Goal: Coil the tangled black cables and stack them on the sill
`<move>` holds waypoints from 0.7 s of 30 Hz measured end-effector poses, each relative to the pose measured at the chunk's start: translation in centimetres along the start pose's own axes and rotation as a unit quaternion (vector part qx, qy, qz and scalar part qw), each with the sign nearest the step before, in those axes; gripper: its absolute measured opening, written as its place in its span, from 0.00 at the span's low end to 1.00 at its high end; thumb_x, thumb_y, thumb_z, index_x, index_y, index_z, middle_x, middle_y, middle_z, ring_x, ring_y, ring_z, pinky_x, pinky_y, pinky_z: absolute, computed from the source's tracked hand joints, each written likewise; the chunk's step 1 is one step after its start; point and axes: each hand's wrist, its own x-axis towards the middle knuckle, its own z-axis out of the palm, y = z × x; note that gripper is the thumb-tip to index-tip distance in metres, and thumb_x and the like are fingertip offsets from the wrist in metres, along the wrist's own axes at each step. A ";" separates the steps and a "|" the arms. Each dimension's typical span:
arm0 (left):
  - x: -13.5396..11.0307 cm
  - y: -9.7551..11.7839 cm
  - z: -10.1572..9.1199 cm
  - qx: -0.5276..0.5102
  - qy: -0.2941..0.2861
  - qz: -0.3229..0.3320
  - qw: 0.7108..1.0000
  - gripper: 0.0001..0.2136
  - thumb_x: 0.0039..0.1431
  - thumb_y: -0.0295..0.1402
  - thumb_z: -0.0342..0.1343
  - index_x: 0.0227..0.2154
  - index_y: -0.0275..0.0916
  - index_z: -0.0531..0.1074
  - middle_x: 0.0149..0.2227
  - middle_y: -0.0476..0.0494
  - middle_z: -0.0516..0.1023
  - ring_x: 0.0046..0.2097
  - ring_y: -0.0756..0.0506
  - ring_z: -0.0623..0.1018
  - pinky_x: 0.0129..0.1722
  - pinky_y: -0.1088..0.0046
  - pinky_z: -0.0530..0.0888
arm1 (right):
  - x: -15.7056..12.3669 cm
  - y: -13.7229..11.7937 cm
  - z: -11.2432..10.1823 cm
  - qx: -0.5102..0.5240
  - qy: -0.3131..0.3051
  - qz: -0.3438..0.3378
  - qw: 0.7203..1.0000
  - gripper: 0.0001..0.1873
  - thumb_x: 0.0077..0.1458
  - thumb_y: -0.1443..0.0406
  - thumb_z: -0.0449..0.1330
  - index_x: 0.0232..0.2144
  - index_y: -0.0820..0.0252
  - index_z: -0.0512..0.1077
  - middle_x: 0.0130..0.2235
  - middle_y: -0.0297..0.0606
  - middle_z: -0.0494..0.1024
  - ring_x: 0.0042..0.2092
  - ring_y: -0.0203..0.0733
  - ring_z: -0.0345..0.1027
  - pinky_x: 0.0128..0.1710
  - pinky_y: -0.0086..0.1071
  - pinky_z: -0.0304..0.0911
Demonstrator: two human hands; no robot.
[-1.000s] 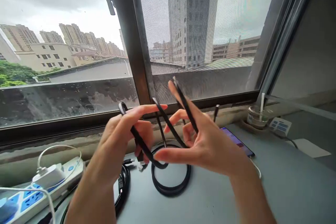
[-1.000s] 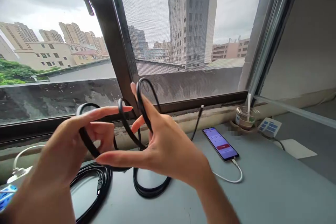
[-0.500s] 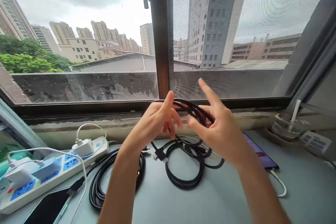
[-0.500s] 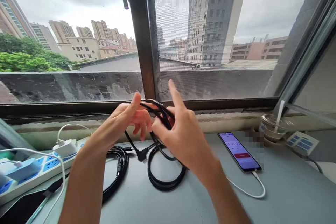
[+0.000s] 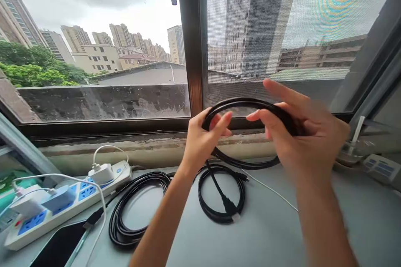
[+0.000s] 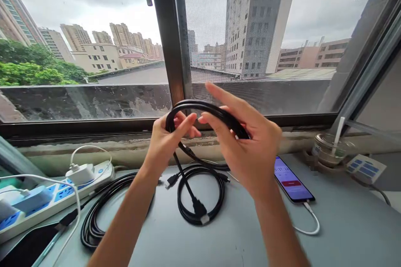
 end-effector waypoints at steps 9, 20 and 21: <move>0.2 -2.4 1.8 -0.284 0.086 -0.185 0.937 0.28 0.60 0.43 0.50 0.10 0.39 0.45 0.08 0.57 0.46 0.10 0.57 0.54 0.14 0.78 0.55 | -0.6 1.2 2.2 0.097 0.034 0.117 0.988 0.20 0.50 0.60 0.64 0.47 0.56 0.73 0.24 0.30 0.77 0.17 0.27 0.53 0.15 0.25 0.47; -0.3 -2.5 -1.2 0.031 -0.126 -0.286 0.949 0.22 0.58 0.45 0.49 0.15 0.34 0.71 0.14 0.45 0.71 0.16 0.49 0.72 0.18 0.77 0.68 | -0.6 -1.4 0.7 0.194 0.009 0.217 0.957 0.16 0.51 0.64 0.64 0.44 0.49 0.75 0.09 0.18 0.55 0.09 0.25 0.42 0.07 0.23 0.36; -0.7 -2.6 -0.9 0.036 -0.167 -0.306 0.937 0.24 0.57 0.47 0.48 0.16 0.34 0.72 0.14 0.43 0.71 0.16 0.48 0.72 0.17 0.75 0.68 | -0.8 -2.0 0.5 0.199 0.010 0.212 0.957 0.15 0.51 0.66 0.63 0.43 0.48 0.76 0.10 0.18 0.55 0.09 0.24 0.41 0.07 0.23 0.36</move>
